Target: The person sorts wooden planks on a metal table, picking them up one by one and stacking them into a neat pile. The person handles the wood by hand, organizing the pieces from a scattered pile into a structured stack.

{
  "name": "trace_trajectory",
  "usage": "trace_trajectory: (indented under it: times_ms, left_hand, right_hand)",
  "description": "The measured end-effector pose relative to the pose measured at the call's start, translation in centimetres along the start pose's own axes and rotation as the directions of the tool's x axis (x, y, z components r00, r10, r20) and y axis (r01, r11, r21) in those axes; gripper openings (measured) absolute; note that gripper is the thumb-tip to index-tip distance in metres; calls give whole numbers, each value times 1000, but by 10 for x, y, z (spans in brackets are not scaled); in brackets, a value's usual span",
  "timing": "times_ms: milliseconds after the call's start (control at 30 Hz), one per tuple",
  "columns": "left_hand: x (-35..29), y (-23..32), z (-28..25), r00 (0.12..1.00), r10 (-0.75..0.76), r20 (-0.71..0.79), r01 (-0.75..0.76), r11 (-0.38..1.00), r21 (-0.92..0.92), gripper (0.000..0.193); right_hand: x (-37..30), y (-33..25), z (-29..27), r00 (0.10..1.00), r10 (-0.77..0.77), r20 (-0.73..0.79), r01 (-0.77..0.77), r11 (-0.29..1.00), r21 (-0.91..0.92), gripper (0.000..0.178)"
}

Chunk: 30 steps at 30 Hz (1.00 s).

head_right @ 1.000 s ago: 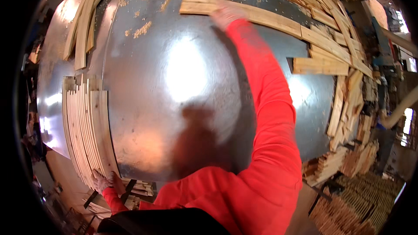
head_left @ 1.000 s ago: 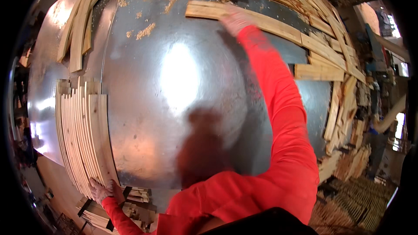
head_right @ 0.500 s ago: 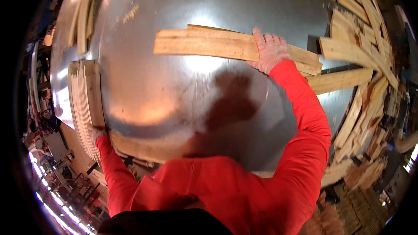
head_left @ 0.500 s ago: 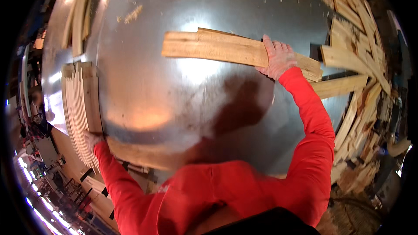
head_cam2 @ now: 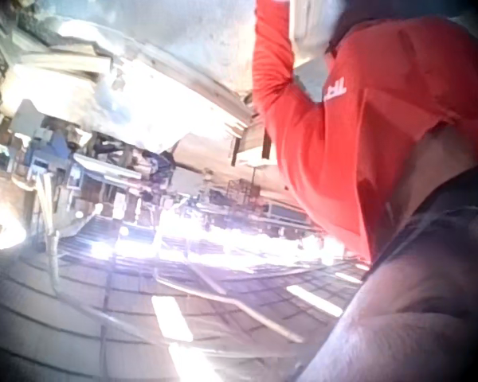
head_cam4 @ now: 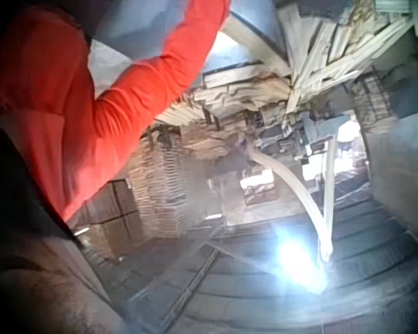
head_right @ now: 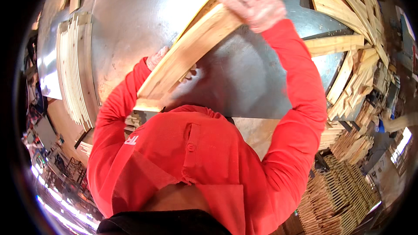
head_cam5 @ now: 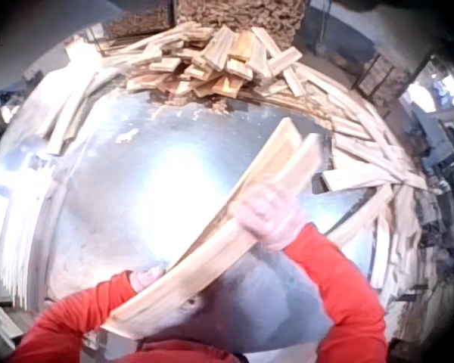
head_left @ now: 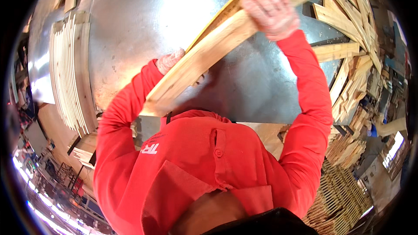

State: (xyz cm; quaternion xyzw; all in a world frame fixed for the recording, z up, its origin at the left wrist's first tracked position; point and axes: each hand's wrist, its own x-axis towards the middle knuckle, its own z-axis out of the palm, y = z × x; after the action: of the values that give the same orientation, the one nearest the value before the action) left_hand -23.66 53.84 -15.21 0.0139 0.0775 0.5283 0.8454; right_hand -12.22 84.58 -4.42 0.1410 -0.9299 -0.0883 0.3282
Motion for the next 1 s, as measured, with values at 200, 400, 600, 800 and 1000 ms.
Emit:
trace_trajectory:
  times_ms: [200, 400, 600, 800, 1000]
  left_hand:
    - [6, -25, 14, 965, 235, -116, -203, 950, 237, 76]
    - [10, -69, 57, 798, 421, -431, -56, 764, 642, 70]
    - [73, 63, 171, 587, 766, -263, -263, 487, 833, 70]
    - [135, 298, 201, 238, 958, -162, -364, 243, 899, 36]
    - [254, 71, 60, 905, 65, -421, 127, 902, 412, 74]
  right_hand:
    - [-117, 55, -102, 793, 545, 274, -453, 827, -333, 92]
    - [-187, 19, -129, 27, 992, 127, -995, 40, -95, 105]
    - [-182, -30, -109, -117, 935, 335, -680, -321, 659, 88]
    - [-154, 8, -64, 216, 582, 784, -53, -795, 605, 56]
    - [-158, 38, -14, 428, 444, 787, -268, -770, 580, 56]
